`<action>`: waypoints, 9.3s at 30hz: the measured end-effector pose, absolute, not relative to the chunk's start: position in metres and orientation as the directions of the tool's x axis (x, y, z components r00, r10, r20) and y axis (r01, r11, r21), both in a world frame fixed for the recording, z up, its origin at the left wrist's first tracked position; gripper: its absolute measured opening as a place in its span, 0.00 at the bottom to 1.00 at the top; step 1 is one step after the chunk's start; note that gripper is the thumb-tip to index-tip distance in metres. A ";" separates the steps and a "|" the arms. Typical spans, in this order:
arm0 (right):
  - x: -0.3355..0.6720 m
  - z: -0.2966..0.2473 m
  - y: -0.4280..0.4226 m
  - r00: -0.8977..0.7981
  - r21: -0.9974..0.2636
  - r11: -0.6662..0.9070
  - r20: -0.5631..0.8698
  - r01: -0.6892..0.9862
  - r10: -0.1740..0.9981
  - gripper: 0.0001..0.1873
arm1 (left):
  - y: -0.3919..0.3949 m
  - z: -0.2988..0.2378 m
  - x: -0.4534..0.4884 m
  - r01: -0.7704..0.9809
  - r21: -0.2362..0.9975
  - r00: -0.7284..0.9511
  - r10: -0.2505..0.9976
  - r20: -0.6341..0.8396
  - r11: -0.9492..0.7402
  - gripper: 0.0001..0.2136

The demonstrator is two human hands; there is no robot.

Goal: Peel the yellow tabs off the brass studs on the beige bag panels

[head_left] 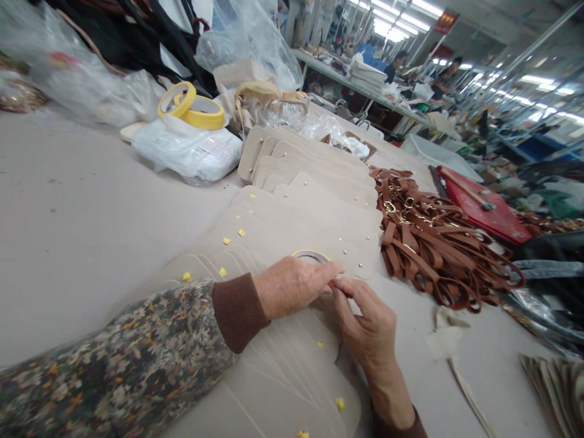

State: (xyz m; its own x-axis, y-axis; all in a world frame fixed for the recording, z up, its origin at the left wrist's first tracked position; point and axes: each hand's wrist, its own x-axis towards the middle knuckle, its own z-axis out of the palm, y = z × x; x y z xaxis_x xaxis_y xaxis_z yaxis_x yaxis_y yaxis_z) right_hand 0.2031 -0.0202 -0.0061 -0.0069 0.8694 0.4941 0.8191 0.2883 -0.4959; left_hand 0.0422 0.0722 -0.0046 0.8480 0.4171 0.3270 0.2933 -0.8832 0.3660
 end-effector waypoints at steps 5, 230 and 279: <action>0.200 -0.010 -0.020 -0.021 -0.376 0.261 0.537 0.889 0.843 0.07 | 0.071 -0.001 0.041 0.252 0.427 0.878 0.390 0.276 -0.869 0.10; 0.229 -0.027 0.014 0.490 -0.628 -0.367 0.026 0.686 0.871 0.18 | 0.068 0.000 0.052 0.490 0.262 0.854 0.518 0.046 -0.831 0.06; 0.230 -0.011 0.013 0.100 -0.750 0.245 0.382 0.614 0.919 0.11 | 0.094 0.000 0.058 0.351 0.417 0.811 0.494 0.312 -0.839 0.19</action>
State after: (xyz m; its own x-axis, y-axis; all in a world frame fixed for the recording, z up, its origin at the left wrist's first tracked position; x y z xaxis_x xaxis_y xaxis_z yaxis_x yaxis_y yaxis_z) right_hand 0.2296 0.0133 -0.0108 0.0996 0.9189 0.3817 0.6139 0.2451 -0.7504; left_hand 0.0583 0.0945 -0.0004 0.8113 0.4943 0.3122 0.3508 -0.8387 0.4165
